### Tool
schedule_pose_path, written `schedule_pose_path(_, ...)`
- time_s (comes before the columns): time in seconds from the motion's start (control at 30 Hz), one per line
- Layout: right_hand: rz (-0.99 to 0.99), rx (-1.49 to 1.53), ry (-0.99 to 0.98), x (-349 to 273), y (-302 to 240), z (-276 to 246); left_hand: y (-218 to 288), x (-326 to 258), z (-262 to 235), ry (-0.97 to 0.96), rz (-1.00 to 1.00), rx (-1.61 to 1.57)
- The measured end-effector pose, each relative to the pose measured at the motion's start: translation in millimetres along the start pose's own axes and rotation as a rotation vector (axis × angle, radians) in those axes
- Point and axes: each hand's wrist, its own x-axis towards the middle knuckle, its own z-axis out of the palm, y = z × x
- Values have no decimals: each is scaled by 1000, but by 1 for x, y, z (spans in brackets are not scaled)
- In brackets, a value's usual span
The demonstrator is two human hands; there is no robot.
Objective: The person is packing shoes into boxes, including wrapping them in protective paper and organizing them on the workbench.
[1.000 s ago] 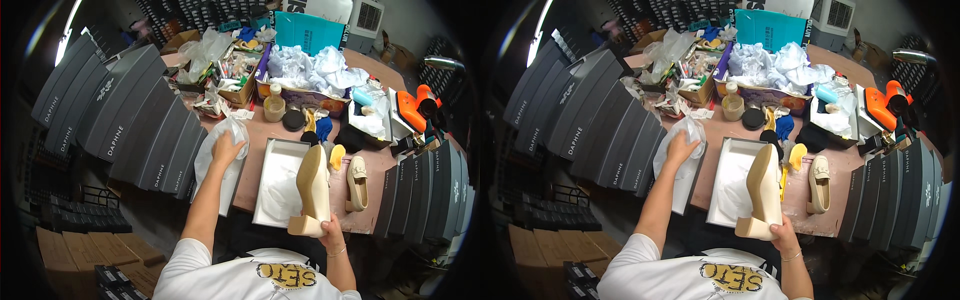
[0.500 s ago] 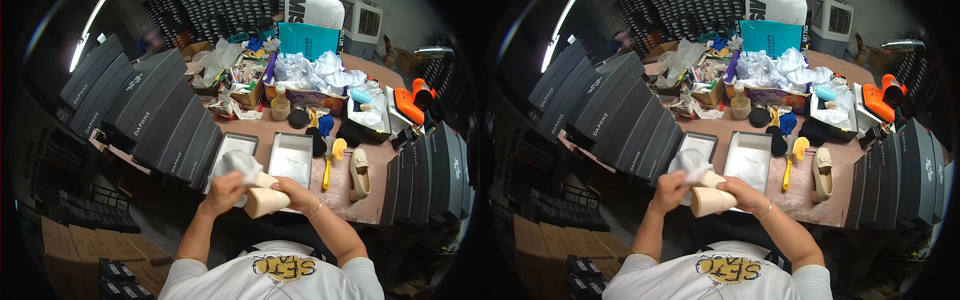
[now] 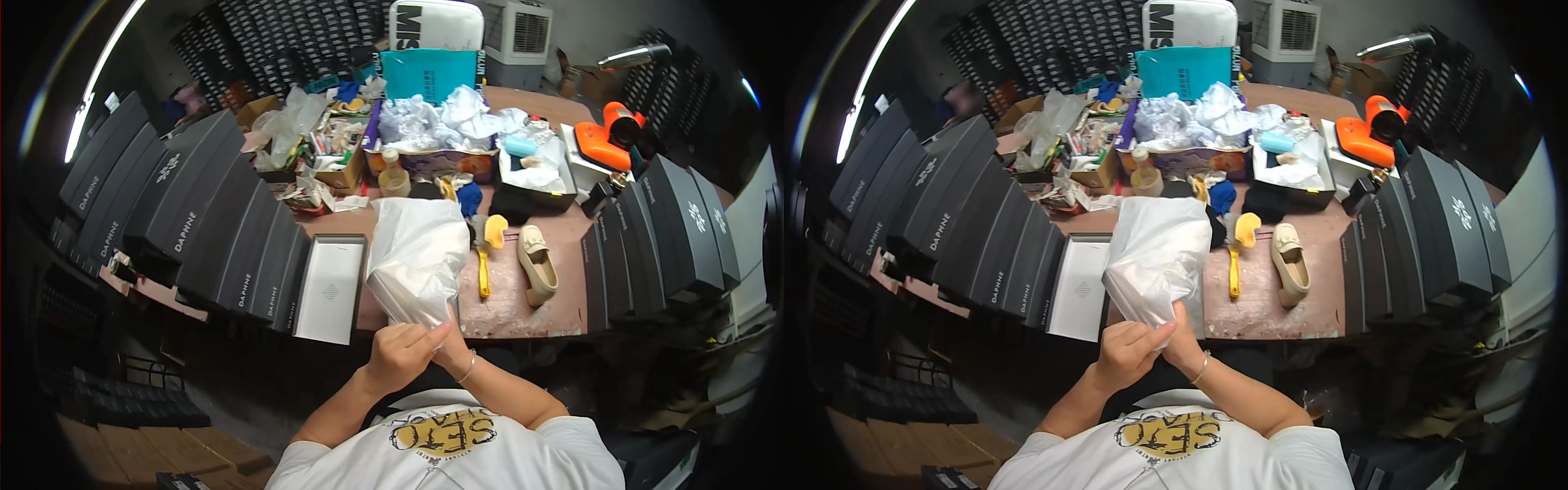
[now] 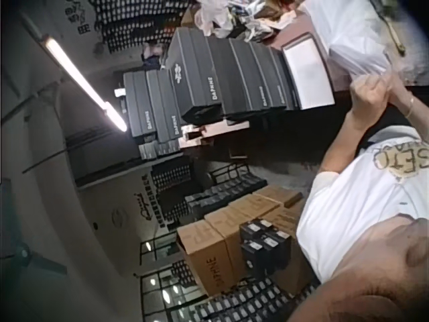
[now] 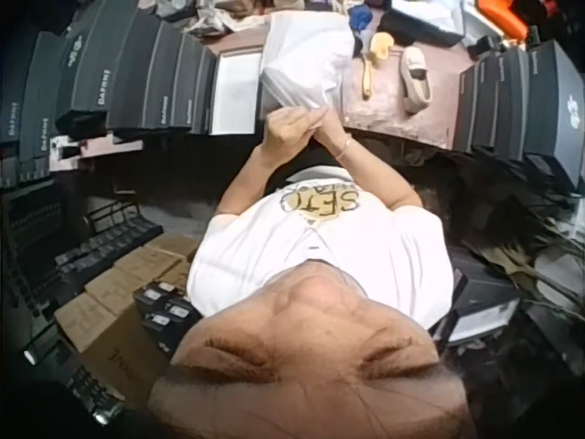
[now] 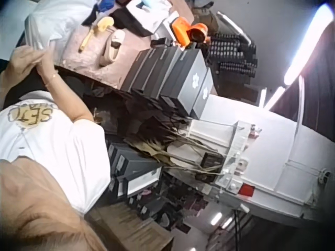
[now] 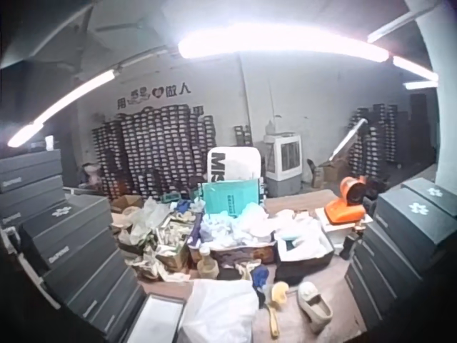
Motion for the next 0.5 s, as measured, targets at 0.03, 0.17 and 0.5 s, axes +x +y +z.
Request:
schedule_pose_path(0.03,-13,-64,-5,-1,-3,-10,-2,-4,2,-4,-21,-21)
schedule_pose_path(0.17,119,133,-48,-10,-46,-24,0,-14,-12,67,-289,-186)
schedule_pose_path(0.5,39,156,-153,-27,-54,-48,35,-4,42,-191,81,-276)
